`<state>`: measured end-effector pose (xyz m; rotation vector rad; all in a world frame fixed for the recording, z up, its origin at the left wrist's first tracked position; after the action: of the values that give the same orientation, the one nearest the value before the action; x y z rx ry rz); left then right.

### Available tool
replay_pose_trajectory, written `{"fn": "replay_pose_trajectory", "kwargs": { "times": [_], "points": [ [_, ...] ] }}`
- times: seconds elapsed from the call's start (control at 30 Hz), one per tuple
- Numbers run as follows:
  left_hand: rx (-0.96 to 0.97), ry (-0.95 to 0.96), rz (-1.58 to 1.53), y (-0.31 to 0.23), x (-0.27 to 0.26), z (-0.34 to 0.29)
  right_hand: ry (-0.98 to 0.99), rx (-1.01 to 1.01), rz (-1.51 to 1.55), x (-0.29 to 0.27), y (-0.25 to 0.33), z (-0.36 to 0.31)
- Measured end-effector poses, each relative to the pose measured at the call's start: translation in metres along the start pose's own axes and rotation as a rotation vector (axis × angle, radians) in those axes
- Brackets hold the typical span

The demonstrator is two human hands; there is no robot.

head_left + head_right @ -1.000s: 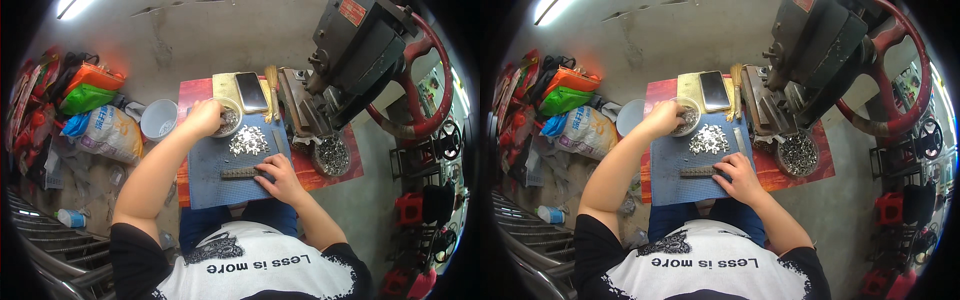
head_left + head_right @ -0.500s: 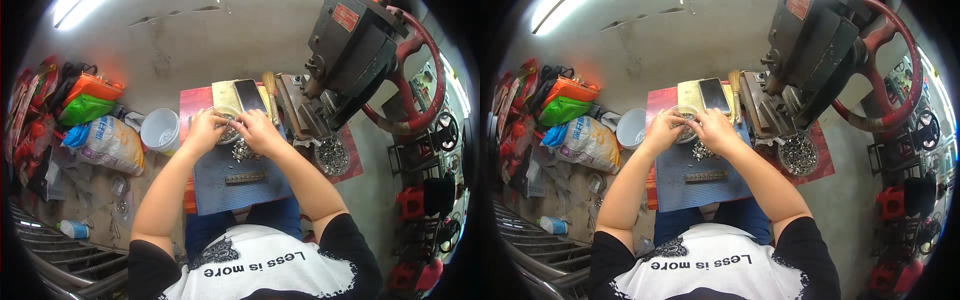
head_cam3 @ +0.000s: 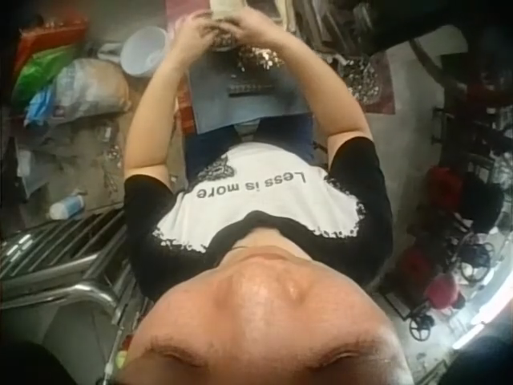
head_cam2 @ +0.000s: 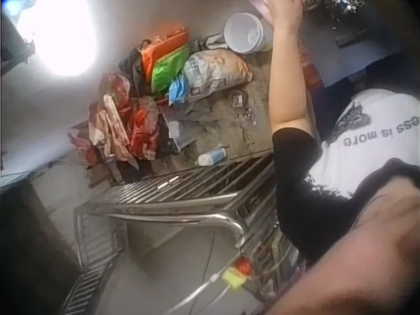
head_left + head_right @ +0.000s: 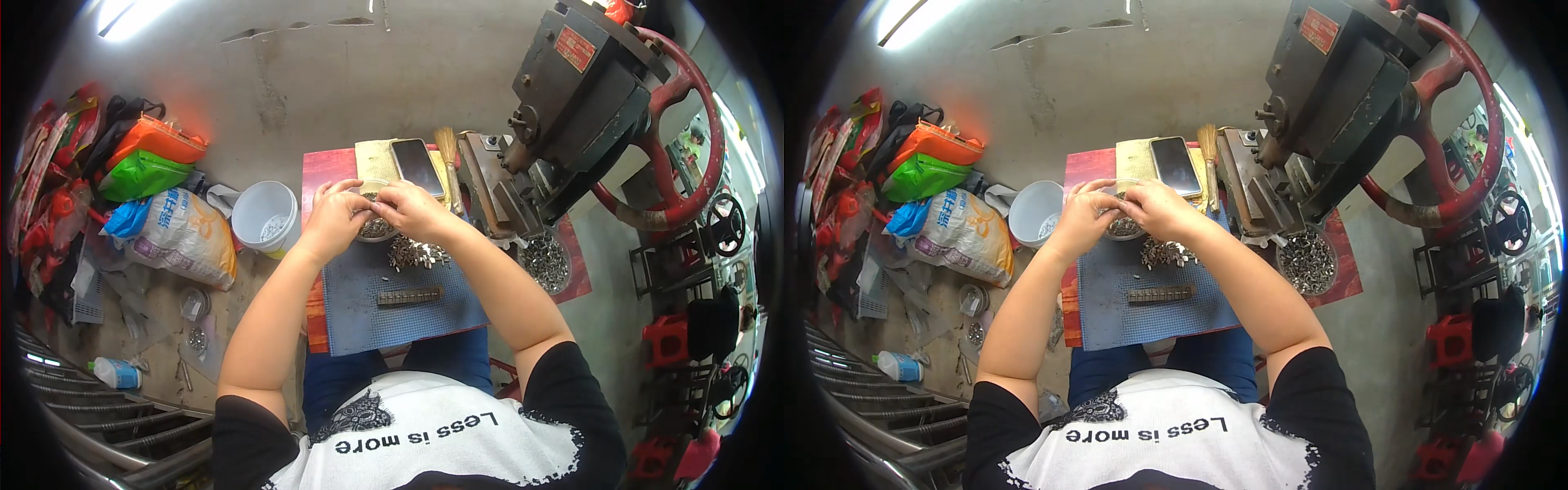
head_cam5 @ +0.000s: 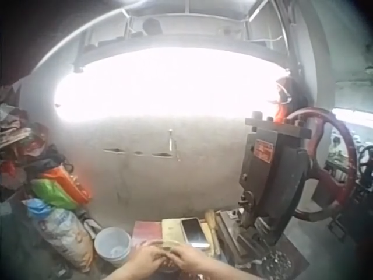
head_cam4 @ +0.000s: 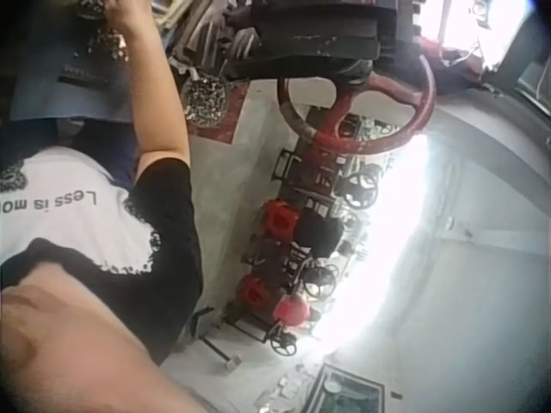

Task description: Placing small metal studs into a template jig and using a manual press to secure them.

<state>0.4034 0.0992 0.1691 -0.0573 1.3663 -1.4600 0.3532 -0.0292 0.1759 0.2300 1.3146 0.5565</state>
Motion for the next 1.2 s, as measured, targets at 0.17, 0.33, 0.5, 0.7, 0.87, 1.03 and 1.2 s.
{"fn": "replay_pose_trajectory", "kwargs": {
  "times": [0.17, 0.33, 0.5, 0.7, 0.87, 1.03, 1.2],
  "points": [
    [-0.061, 0.045, -0.322, 0.016, 0.007, 0.003, -0.011, -0.036, 0.026, -0.007, 0.006, 0.002],
    [-0.062, 0.027, -0.150, 0.003, 0.000, 0.001, 0.119, 0.198, 0.243, -0.005, -0.002, 0.002],
    [-0.041, -0.012, -0.121, 0.007, 0.000, 0.001, 0.024, 0.014, 0.038, -0.006, 0.004, 0.007],
    [-0.028, -0.035, -0.286, 0.012, -0.001, 0.002, 0.097, 0.196, 0.245, -0.004, -0.011, 0.005],
    [-0.057, -0.087, -0.339, 0.000, -0.003, -0.002, 0.013, 0.356, 0.469, 0.002, -0.025, 0.006],
    [-0.090, -0.125, -0.319, 0.003, -0.005, -0.004, -0.129, 0.328, 0.644, 0.002, -0.024, 0.004],
    [-0.086, -0.171, 0.025, -0.010, -0.008, -0.007, -0.106, 0.335, 0.613, 0.005, -0.016, 0.003]
  ]
}}
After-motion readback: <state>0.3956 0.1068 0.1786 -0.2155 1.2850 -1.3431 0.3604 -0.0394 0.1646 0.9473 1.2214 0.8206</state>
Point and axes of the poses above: each hand's wrist, its own z-axis towards the middle knuckle, its own x-axis out of the palm, y = z × x, the point moved 7 cm from there along z, towards the middle knuckle, and after that the axes turned 8 degrees about -z, right-handed, at the moved point
